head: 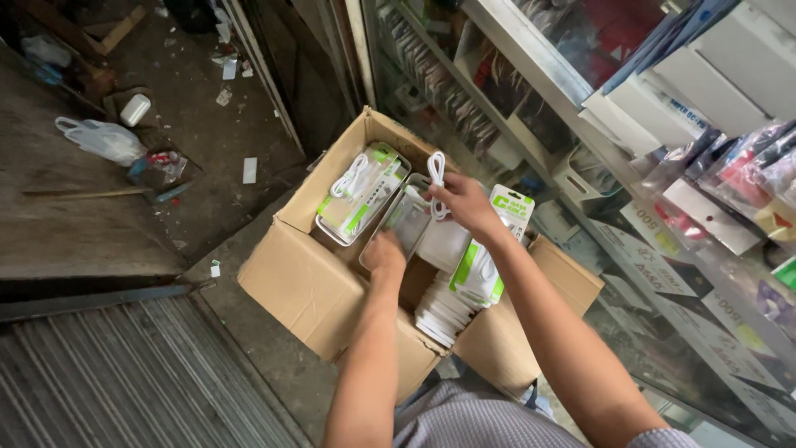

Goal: The person stands at a glass display counter and places blister-packed data cables one at a time into an open cardboard box, occasionally repositioning the packaged cables and pressing them down to fit more inside. The person continues filling the box with the packaged cables throughout the episode.

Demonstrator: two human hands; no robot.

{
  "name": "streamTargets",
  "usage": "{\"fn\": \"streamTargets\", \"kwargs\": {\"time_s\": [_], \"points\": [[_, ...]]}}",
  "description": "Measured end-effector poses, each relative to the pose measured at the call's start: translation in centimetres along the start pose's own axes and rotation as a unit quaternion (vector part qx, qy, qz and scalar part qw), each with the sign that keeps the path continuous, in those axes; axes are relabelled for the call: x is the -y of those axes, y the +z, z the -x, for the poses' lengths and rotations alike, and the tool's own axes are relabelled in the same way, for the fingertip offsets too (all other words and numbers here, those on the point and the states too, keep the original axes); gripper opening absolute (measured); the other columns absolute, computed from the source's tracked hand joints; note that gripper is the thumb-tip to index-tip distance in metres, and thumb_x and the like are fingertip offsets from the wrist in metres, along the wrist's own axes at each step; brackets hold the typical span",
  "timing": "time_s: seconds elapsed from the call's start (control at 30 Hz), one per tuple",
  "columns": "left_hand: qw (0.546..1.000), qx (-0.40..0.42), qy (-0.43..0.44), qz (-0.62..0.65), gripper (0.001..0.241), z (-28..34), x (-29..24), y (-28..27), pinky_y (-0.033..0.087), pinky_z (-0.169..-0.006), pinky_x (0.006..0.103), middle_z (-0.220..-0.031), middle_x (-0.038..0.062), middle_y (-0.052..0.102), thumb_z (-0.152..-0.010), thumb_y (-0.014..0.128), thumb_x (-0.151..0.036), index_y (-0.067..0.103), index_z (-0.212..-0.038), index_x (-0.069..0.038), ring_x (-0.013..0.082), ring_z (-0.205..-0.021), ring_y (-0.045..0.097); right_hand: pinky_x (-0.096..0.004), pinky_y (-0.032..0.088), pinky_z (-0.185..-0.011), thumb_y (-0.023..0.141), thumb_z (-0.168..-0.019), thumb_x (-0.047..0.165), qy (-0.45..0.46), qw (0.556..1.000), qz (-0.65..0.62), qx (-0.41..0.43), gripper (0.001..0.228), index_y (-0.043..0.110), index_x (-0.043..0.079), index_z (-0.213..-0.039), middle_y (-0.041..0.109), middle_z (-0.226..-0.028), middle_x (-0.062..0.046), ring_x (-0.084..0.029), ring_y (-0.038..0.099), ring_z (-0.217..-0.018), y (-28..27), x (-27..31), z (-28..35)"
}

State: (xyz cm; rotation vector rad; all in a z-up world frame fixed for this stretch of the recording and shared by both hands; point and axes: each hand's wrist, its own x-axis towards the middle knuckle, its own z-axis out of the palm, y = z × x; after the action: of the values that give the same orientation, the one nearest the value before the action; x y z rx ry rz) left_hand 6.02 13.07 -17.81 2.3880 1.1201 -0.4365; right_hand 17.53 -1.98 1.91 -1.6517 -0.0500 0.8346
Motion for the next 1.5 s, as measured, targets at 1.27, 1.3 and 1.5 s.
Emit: {"fn": "streamTargets", "kwargs": {"time_s": [1.27,1.3,1.5], "points": [[0.731,-0.032,0.224,0.644,0.008,18.9,-5.2,-15.8,0.06,-0.072,0.0254,-0.096,0.009,0.07,-0.1,0.063,-0.004,0.058,-0.102,0.002,0.0125,-0.085,0.071,-0.03,0.057,-0.082,0.069,-0.092,0.01,-0.299,0.943,0.032,-0.143,0.046,0.059,0.009,-0.136,0.053,-0.127,-0.011,-0.022,0.062,-0.104,3.3,4.5,12.7],[0.73,-0.042,0.25,0.635,0.007,18.5,-5.1,-15.4,0.059,-0.075,0.0252,-0.097,0.01,0.07,-0.101,0.065,-0.002,0.06,-0.103,0.003,0.0127,-0.086,0.069,-0.027,0.057,-0.08,0.07,-0.085,0.01,-0.241,0.96,-0.107,-0.093,0.057,0.051,0.013,-0.139,0.054,-0.127,-0.004,-0.015,0.066,-0.097,3.1,5.1,12.5],[0.794,0.069,0.202,0.569,0.025,15.7,-5.2,-19.0,0.062,-0.069,0.026,-0.099,0.005,0.074,-0.106,0.051,-0.02,0.067,-0.107,-0.002,0.0112,-0.084,0.072,-0.028,0.059,-0.07,0.066,-0.1,0.017,-0.101,0.991,-0.073,-0.049,0.033,0.067,0.0,-0.128,0.075,-0.096,-0.004,-0.012,0.068,-0.082,0.5,2.3,8.8]]}}
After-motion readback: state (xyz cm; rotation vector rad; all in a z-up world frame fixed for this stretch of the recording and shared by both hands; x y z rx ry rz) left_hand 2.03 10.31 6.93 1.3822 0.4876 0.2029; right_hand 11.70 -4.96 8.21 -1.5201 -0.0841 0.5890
